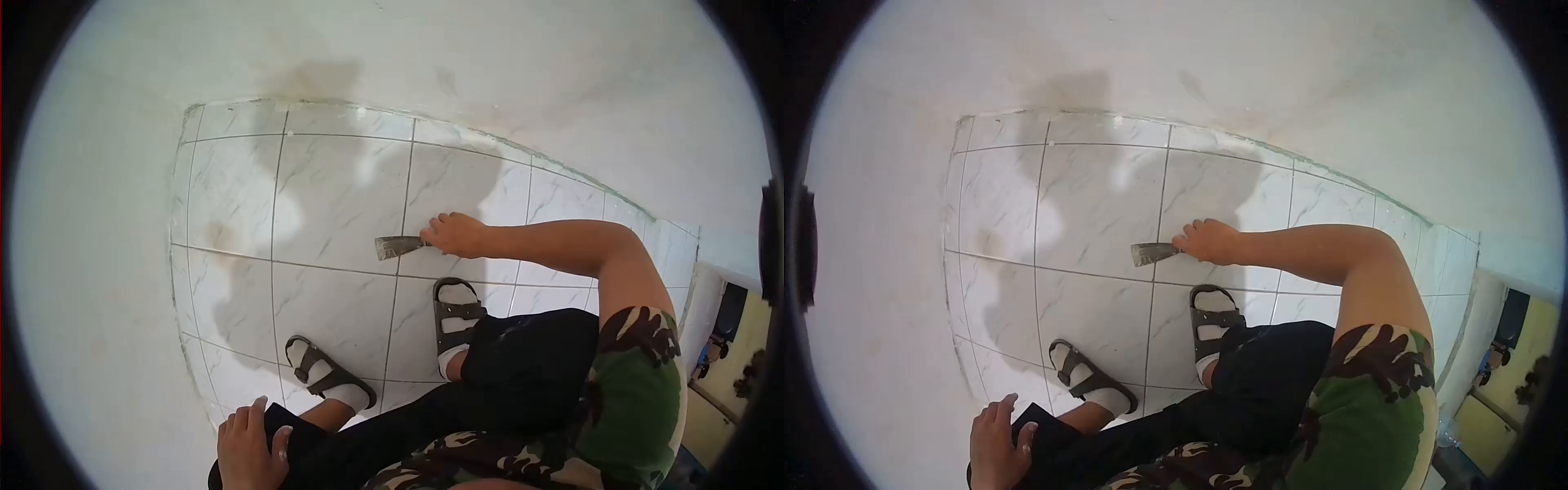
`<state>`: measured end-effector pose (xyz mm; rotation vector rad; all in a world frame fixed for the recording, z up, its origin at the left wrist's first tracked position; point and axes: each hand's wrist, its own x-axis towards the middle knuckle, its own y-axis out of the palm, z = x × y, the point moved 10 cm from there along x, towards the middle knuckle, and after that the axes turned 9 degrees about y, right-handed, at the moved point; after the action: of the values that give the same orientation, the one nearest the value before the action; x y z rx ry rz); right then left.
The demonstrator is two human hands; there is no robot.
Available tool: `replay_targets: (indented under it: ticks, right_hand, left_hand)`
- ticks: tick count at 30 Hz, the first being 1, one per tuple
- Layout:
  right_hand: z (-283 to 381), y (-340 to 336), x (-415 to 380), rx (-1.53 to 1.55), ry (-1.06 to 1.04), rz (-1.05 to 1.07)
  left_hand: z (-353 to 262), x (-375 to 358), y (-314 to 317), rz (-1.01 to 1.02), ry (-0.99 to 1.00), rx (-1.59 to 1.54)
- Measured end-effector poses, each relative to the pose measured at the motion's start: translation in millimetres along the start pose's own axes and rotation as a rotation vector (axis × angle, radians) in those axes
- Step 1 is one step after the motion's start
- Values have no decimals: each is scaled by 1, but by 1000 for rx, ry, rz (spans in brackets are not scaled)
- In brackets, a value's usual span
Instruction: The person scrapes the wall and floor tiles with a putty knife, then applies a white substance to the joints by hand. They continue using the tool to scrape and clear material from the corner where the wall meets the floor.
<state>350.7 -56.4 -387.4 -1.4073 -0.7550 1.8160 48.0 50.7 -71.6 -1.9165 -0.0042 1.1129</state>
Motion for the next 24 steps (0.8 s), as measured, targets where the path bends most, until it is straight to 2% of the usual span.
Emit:
replay_targets:
  ticks: [3, 5, 6, 8, 9, 11, 12, 14, 21, 24]
  right_hand:
    - [18, 7, -12, 112, -29, 52]
    - [0, -14, -17, 313, 42, 79]
    - [-1, -15, -24, 319, 50, 81]
    - [-22, -29, -35, 427, 176, -51]
    - [-29, -26, -41, 433, 185, -53]
    - [-87, -46, -69, 540, 537, -421]
    - [-98, -46, -79, 543, 547, -428]
    - [-138, -44, -114, 459, 841, -430]
    - [-167, -53, -101, 686, 973, -349]
    - [-171, -60, -98, 614, 933, -342]
  left_hand:
    - [-9, -8, -11, 110, -92, -28]
    - [-9, 2, -10, 78, -90, -28]
    - [-10, 3, -10, 84, -81, -24]
    - [-11, 3, -10, 83, -73, -34]
    - [-13, 4, -10, 86, -64, -27]
    - [-17, 7, -12, 72, -42, -14]
    - [-17, 9, -12, 70, -33, -5]
    - [-17, 17, -10, 93, -2, 9]
    - [-23, 32, -14, 119, 18, 19]
    - [-20, 34, -15, 136, -15, 26]
